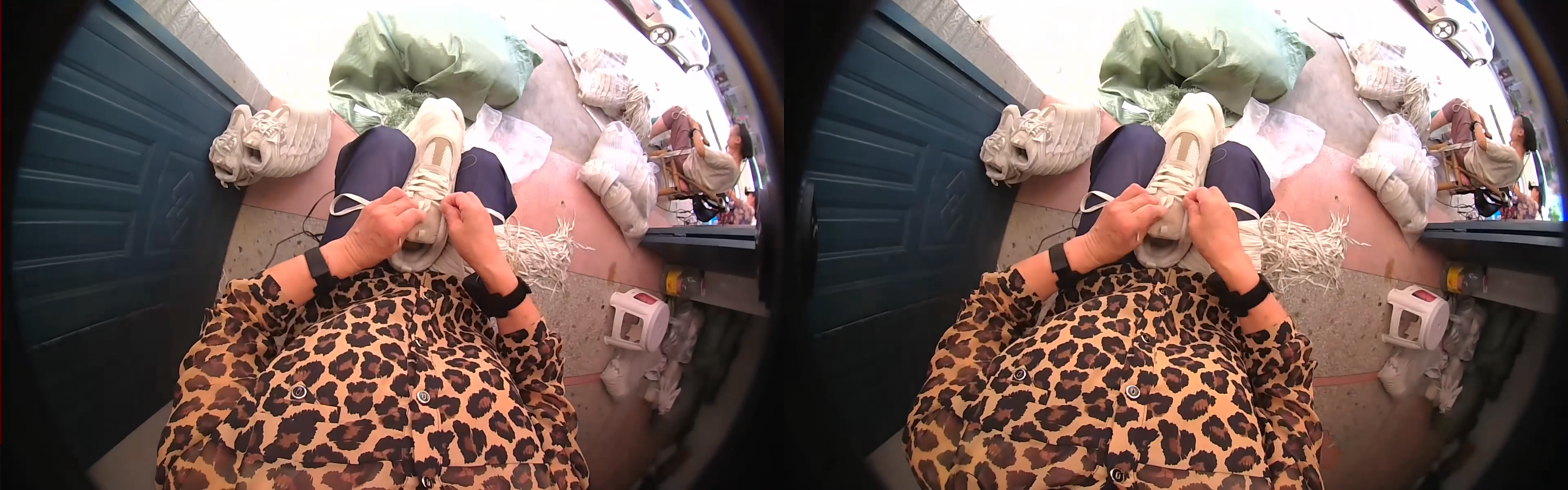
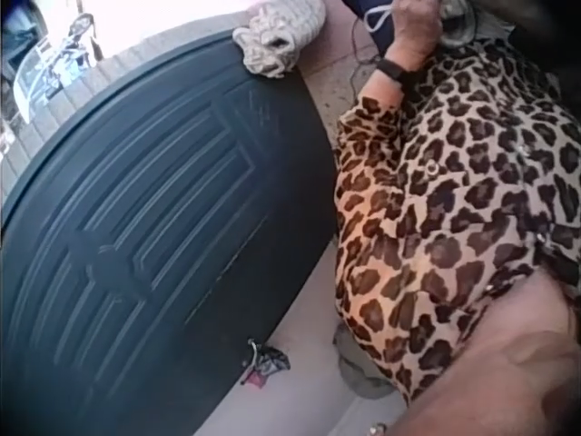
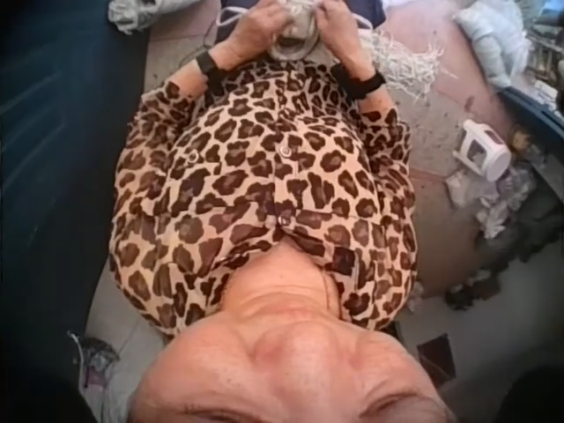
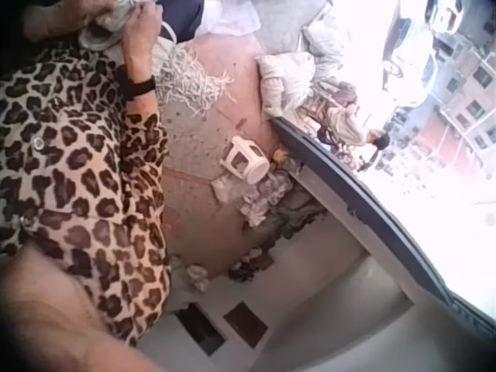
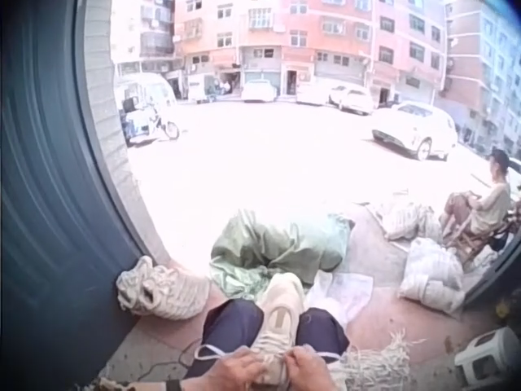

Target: Lacing several pairs of white shoes in a shoe manufacturing environment.

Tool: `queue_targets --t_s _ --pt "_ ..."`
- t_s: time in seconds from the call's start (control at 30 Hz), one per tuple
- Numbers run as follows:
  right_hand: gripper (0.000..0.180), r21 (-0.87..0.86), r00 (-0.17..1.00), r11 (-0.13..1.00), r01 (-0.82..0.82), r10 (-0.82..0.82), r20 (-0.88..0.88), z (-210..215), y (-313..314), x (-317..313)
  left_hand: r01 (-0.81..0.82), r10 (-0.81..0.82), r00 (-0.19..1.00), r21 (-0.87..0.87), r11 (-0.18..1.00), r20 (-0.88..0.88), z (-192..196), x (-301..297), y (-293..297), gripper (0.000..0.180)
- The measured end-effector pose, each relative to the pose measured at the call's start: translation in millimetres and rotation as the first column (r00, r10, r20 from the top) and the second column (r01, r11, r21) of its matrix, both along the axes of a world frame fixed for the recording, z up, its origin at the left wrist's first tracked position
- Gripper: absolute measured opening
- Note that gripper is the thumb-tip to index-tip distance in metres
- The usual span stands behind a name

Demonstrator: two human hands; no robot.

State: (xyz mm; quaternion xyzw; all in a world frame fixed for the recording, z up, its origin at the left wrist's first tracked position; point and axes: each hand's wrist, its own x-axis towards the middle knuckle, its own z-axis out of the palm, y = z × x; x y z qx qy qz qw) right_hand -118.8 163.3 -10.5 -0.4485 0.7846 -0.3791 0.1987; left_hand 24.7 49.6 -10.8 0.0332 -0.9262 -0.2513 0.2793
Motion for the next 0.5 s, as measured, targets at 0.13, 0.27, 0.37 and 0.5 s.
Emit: queue_targets --t_s 0.13,0.27,0.37,0.5 --pt "0.008 0.008 0.995 1.0 -0.002 0.003 -0.097 2 3 4 -0.034 0.04 0.998 0.134 0.99 -0.047 -5 -1 2 0.015" --pt "0.007 0.019 0.99 1.0 -0.023 0.026 -0.14 5 -6 9 -0.029 0.039 0.997 0.15 0.988 -0.062 -5 -2 4 0.014" --pt "0.012 -0.101 0.964 0.99 -0.102 0.072 -0.258 9 -14 13 -0.029 0.038 0.997 0.135 0.99 -0.068 1 0 5 0.014" --pt "0.02 -0.03 0.879 0.958 -0.287 0.25 -0.405 16 -10 9 -0.039 0.058 0.995 0.229 0.973 -0.078 14 3 -4 0.023"
